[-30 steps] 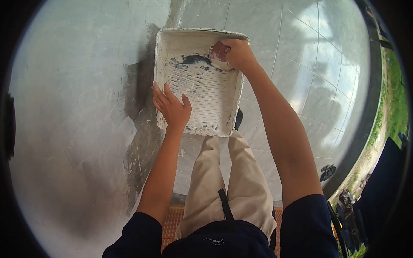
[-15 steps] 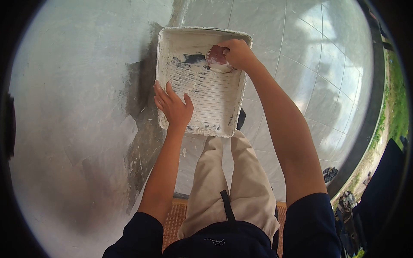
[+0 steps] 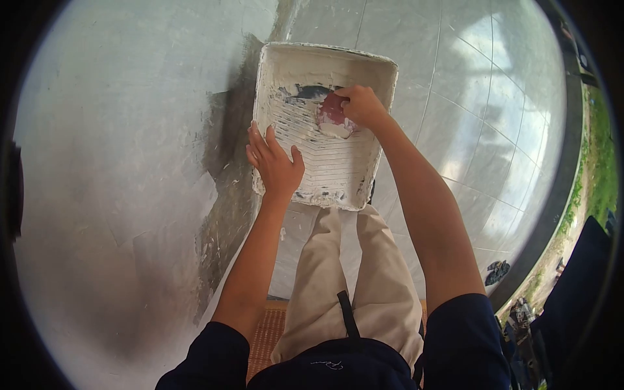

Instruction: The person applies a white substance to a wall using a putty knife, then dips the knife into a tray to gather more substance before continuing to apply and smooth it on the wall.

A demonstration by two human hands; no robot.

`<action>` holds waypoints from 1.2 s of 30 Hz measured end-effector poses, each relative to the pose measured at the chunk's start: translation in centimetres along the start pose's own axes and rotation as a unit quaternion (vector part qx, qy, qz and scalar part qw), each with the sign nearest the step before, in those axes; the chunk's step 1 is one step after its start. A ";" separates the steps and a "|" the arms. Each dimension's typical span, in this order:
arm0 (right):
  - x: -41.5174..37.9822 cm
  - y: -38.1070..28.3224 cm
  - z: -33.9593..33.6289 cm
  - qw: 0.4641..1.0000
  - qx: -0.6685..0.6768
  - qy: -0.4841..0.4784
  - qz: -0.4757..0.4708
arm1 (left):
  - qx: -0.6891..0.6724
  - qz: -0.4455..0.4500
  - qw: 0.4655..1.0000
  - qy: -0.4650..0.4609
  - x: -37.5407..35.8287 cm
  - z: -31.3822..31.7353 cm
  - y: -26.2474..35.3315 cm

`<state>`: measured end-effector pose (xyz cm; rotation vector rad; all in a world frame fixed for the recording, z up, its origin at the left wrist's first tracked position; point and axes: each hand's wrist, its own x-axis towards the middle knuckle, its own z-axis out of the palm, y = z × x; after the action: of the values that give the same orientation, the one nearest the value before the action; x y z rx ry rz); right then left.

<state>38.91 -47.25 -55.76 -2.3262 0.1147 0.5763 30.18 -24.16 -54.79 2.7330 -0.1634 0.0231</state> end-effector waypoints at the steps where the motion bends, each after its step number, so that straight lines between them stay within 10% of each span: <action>1: -0.3 0.1 0.4 1.000 0.024 -0.006 0.011 | 0.001 -0.002 1.000 0.005 -0.2 -0.1 0.0; 16: -8.0 -6.0 -2.1 0.821 0.547 -0.121 0.104 | 0.020 -0.032 0.994 0.099 -4.2 -9.3 3.2; 36: -19.4 -31.5 -10.4 0.716 0.595 -0.330 -0.156 | 0.204 -0.055 0.907 0.364 -9.3 -36.4 5.8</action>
<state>33.01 -32.76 -20.63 -0.7684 -0.2002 0.7913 20.48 -14.10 -19.40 2.9083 0.2351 1.1422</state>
